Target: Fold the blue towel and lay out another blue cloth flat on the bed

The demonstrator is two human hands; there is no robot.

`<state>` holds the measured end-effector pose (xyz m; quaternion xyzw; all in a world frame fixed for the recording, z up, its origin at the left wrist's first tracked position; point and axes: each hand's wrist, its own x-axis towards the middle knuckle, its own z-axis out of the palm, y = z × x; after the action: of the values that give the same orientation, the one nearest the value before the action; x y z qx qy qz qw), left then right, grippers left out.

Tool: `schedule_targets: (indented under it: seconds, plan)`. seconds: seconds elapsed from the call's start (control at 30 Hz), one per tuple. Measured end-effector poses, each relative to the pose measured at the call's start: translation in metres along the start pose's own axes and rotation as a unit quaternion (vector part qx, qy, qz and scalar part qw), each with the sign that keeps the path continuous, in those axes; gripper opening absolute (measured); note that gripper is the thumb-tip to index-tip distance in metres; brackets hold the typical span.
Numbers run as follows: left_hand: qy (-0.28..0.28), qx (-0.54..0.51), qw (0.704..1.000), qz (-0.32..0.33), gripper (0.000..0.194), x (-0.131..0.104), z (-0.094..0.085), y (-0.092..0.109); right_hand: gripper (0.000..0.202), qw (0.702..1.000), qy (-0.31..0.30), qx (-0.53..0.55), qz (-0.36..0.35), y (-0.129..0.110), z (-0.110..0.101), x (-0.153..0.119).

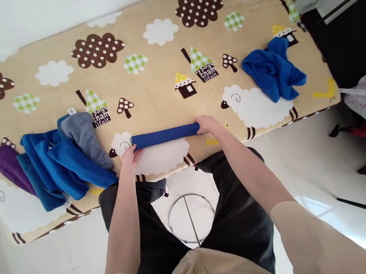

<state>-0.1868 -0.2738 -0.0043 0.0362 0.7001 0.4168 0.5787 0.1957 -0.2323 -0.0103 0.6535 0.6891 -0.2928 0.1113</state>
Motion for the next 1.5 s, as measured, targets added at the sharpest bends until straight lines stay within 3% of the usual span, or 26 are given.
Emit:
schedule_targets:
  seconds: [0.17,0.27,0.37,0.5,0.6,0.73,0.83,1.0,1.2,1.33,1.5]
  plan:
    - [-0.017,-0.101,0.994,0.023,0.014,-0.01,0.008,0.005,0.038,0.999,-0.014,-0.036,0.004,-0.001,0.007,-0.003]
    - [-0.053,-0.137,0.986,0.08,0.009,-0.02,0.01,0.013,0.026,0.998,-0.01,-0.057,-0.02,-0.011,0.01,-0.01]
    - [-0.089,-0.129,0.977,0.146,0.011,-0.035,0.007,0.031,0.027,0.997,-0.02,-0.064,-0.048,-0.032,0.01,-0.024]
    - [-0.181,-0.104,0.948,0.242,0.023,-0.069,-0.001,0.071,0.037,0.994,-0.007,-0.013,-0.106,-0.073,0.018,-0.043]
    - [-0.247,-0.078,0.912,0.317,0.029,-0.102,-0.007,0.107,0.035,0.986,0.034,0.045,-0.154,-0.111,0.033,-0.054]
    - [-0.264,-0.018,0.881,0.393,0.029,-0.143,-0.018,0.144,0.035,0.968,0.107,0.119,-0.194,-0.166,0.059,-0.059]
    - [-0.252,0.045,0.855,0.451,0.031,-0.165,-0.032,0.16,0.037,0.946,0.114,0.215,-0.214,-0.207,0.076,-0.058]
    - [-0.214,0.08,0.818,0.529,0.035,-0.191,-0.061,0.168,0.032,0.899,0.071,0.372,-0.218,-0.271,0.092,-0.054]
    - [-0.209,0.066,0.813,0.539,0.032,-0.198,-0.08,0.158,0.04,0.832,0.033,0.488,-0.262,-0.329,0.097,-0.048]
    - [-0.21,0.048,0.821,0.529,0.032,-0.182,-0.089,0.153,0.039,0.808,0.015,0.52,-0.276,-0.343,0.104,-0.041]
    - [-0.242,0.101,0.823,0.503,0.06,-0.151,-0.1,0.146,0.039,0.832,0.001,0.495,-0.25,-0.341,0.117,-0.036]
